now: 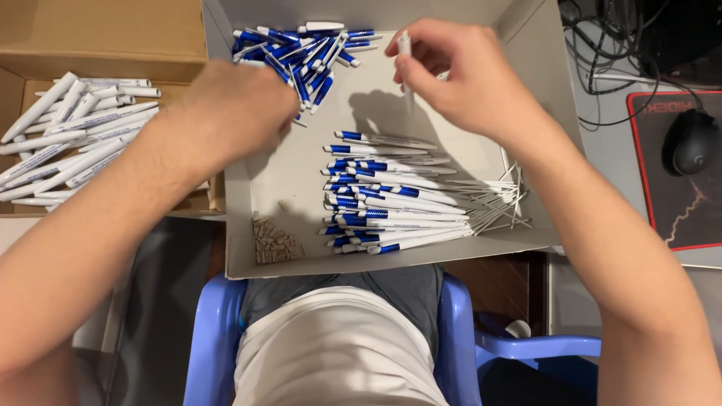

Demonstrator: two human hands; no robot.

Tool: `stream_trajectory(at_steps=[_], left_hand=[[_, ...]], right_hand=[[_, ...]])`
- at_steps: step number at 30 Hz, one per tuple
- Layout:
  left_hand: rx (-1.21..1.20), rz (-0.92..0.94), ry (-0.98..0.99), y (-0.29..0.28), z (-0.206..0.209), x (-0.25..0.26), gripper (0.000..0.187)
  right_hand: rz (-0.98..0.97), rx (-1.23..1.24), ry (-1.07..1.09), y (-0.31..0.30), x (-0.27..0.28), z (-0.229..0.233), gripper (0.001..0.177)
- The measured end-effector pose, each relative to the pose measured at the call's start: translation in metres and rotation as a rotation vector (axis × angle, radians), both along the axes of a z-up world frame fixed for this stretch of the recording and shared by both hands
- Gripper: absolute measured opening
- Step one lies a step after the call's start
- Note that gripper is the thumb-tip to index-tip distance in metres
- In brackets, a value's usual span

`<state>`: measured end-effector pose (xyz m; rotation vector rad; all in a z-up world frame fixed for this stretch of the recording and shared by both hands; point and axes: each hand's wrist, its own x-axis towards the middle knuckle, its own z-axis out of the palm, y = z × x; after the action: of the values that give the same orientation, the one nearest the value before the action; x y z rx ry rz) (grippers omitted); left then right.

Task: Assembling ballpoint pens by inserting ink refills into barrels and attaching caps.

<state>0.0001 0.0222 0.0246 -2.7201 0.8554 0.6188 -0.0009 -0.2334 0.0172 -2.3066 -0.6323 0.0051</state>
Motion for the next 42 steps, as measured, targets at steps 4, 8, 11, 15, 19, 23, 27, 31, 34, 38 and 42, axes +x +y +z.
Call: stream_trajectory(at_steps=[4,8,11,15,19,23,27,31,34,38,42], left_hand=[[0.136,0.019,0.222,-0.013,-0.011,-0.004,0.016],[0.191,-0.103,0.23,-0.01,-0.036,-0.008,0.01],[0.227,-0.094,0.301,-0.008,-0.045,-0.008,0.031],[0.191,-0.206,0.253,-0.002,-0.06,-0.01,0.02],[0.193,-0.241,0.237,-0.002,-0.066,-0.009,0.038],[0.19,-0.191,0.23,-0.006,-0.037,-0.008,0.034],[-0.04,-0.044,0.043,0.001,-0.018,0.008,0.022],[-0.38,-0.045,-0.243,0.004,-0.018,0.022,0.016],[-0.599,-0.133,-0.391,-0.003,-0.029,0.021,0.016],[-0.696,-0.164,-0.462,-0.012,-0.031,0.018,0.016],[-0.74,-0.183,-0.495,-0.017,-0.032,0.019,0.014]], right_hand=[[0.011,-0.013,0.05,0.003,-0.001,0.001,0.012],[0.007,-0.085,0.045,0.002,0.0,-0.003,0.012],[0.013,-0.105,0.014,0.001,0.002,-0.005,0.015],[-0.009,-0.094,0.064,0.002,0.002,-0.004,0.015],[0.004,-0.089,0.055,0.001,0.002,-0.006,0.014],[0.016,-0.113,0.03,0.001,0.002,-0.007,0.014],[-0.016,-0.118,0.06,0.002,0.001,-0.003,0.015],[0.025,-0.029,0.07,-0.004,0.008,-0.016,0.019],[0.012,-0.018,0.203,0.001,0.006,-0.015,0.02],[0.041,-0.021,0.247,0.01,0.001,-0.01,0.015],[0.034,0.006,0.262,0.008,0.003,-0.014,0.018]])
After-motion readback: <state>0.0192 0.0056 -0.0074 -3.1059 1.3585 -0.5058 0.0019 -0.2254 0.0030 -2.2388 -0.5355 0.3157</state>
